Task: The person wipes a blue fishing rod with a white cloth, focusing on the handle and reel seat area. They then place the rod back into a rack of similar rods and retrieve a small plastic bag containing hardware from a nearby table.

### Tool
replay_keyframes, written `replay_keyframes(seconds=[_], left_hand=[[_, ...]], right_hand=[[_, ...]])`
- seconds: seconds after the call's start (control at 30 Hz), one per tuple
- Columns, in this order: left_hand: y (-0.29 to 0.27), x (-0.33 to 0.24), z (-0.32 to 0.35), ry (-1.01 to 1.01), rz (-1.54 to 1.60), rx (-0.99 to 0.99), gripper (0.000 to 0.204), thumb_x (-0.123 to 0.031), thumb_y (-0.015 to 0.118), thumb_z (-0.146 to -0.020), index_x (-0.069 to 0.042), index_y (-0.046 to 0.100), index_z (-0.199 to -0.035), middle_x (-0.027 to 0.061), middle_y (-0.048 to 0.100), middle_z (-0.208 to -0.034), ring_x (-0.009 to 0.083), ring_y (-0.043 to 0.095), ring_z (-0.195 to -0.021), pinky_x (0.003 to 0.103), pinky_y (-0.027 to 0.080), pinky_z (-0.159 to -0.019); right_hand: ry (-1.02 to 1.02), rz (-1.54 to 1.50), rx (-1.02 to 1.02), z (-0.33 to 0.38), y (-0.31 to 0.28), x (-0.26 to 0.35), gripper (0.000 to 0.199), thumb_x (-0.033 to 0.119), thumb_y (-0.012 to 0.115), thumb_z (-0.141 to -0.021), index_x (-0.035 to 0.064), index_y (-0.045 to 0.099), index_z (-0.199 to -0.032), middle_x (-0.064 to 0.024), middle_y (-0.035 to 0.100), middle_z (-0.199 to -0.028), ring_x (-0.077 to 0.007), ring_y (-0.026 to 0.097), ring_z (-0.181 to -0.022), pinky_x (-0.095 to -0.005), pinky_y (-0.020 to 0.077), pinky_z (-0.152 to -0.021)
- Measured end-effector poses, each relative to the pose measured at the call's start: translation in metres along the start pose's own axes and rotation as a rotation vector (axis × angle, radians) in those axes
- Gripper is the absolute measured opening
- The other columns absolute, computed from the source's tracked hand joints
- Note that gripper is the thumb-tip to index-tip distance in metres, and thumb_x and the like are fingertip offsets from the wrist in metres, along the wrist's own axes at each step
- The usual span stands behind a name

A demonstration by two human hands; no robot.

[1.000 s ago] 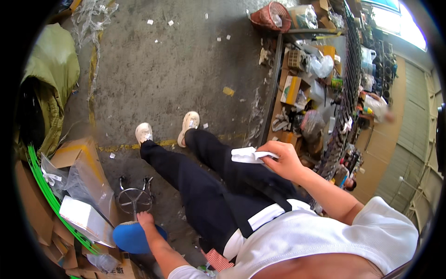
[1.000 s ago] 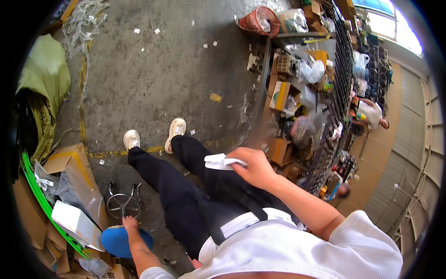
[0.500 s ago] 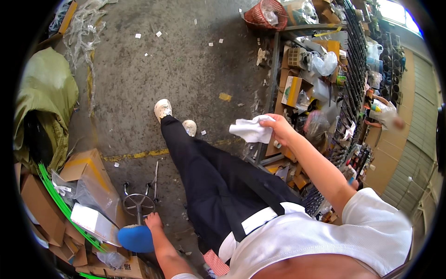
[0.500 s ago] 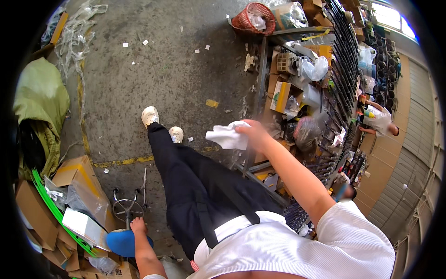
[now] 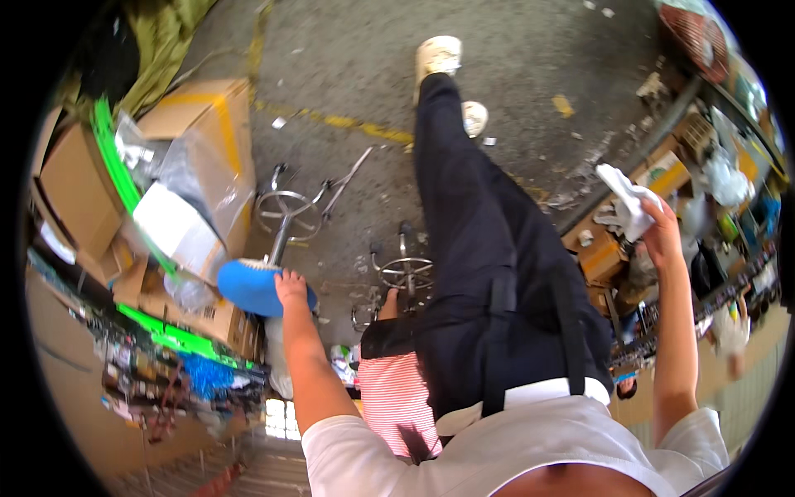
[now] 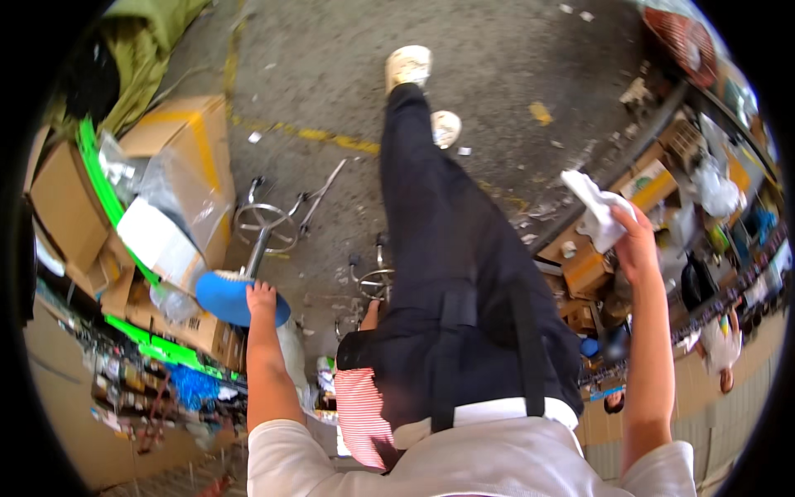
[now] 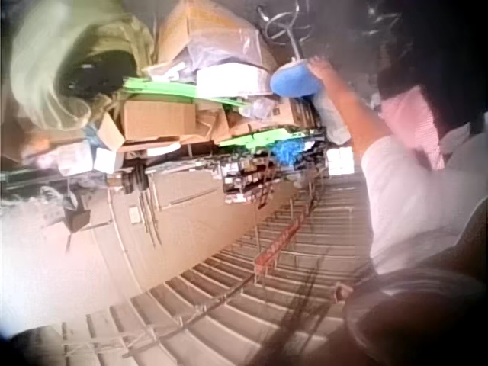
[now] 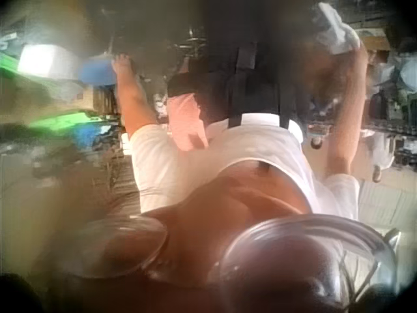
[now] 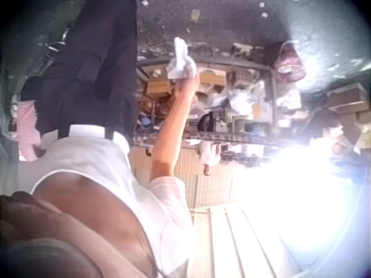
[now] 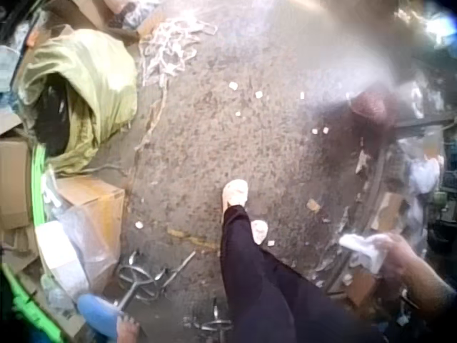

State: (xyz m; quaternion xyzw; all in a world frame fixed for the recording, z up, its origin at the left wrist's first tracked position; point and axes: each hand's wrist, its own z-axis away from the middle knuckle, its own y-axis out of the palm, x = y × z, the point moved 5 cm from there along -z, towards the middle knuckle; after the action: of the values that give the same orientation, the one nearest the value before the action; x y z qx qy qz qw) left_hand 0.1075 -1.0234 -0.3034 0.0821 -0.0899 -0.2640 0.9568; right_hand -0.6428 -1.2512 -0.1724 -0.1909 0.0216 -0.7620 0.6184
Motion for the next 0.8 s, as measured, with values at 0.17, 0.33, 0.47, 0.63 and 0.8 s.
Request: replay_keyframes(seconds=[0.17, 0.33, 0.47, 0.63, 0.8], left_hand=[[0.009, 0.007, -0.016, -0.026, -0.252, -0.15, 0.032, -0.023, 0.041, -0.095, -0.019, 0.06, -0.12, 0.0058, 0.05, -0.132, 0.0258, 0.037, -0.13, 0.05, 0.018, -0.11], [0.004, 0.031, -0.029, -0.044, -0.176, -0.407, 0.024, -0.018, 0.047, -0.089, -0.016, 0.07, -0.095, 0.0002, 0.06, -0.097, 0.0186, 0.055, -0.101, 0.04, 0.033, -0.1], [-0.018, 0.038, -0.031, 0.023, -0.148, -0.456, 0.02, -0.016, 0.052, -0.085, -0.016, 0.072, -0.087, -0.0005, 0.062, -0.093, 0.0168, 0.057, -0.098, 0.036, 0.037, -0.09], [-0.114, 0.04, 0.01, 0.157, -0.108, -0.545, 0.016, -0.014, 0.056, -0.079, -0.016, 0.072, -0.08, -0.0001, 0.063, -0.09, 0.0168, 0.058, -0.095, 0.035, 0.039, -0.086], [-0.219, 0.047, 0.039, 0.225, -0.061, -0.569, 0.017, -0.012, 0.055, -0.08, -0.016, 0.071, -0.083, -0.0002, 0.064, -0.095, 0.0166, 0.058, -0.099, 0.037, 0.039, -0.087]], right_hand=[[0.021, 0.11, 0.028, -0.01, 0.048, -0.008, 0.029, 0.015, 0.063, -0.086, 0.0026, 0.059, -0.112, -0.0042, 0.065, -0.1, -0.0149, 0.062, -0.092, -0.0292, 0.0484, -0.085], [-0.041, 0.207, 0.065, -0.009, 0.072, -0.013, 0.025, 0.014, 0.062, -0.087, 0.0026, 0.059, -0.109, -0.0041, 0.065, -0.097, -0.0126, 0.063, -0.086, -0.0271, 0.0503, -0.077], [-0.039, 0.286, 0.027, -0.004, 0.08, -0.006, 0.025, 0.014, 0.062, -0.086, 0.0037, 0.06, -0.109, -0.0034, 0.065, -0.095, -0.0114, 0.063, -0.083, -0.0252, 0.0494, -0.072], [-0.073, 0.237, 0.027, -0.003, 0.084, 0.025, 0.025, 0.013, 0.062, -0.086, 0.004, 0.06, -0.109, -0.0031, 0.066, -0.094, -0.0116, 0.063, -0.081, -0.0255, 0.0499, -0.071], [-0.112, 0.168, 0.007, -0.004, 0.089, 0.064, 0.024, 0.009, 0.061, -0.085, 0.0036, 0.061, -0.108, -0.0051, 0.066, -0.095, -0.0129, 0.063, -0.081, -0.026, 0.0502, -0.071]])
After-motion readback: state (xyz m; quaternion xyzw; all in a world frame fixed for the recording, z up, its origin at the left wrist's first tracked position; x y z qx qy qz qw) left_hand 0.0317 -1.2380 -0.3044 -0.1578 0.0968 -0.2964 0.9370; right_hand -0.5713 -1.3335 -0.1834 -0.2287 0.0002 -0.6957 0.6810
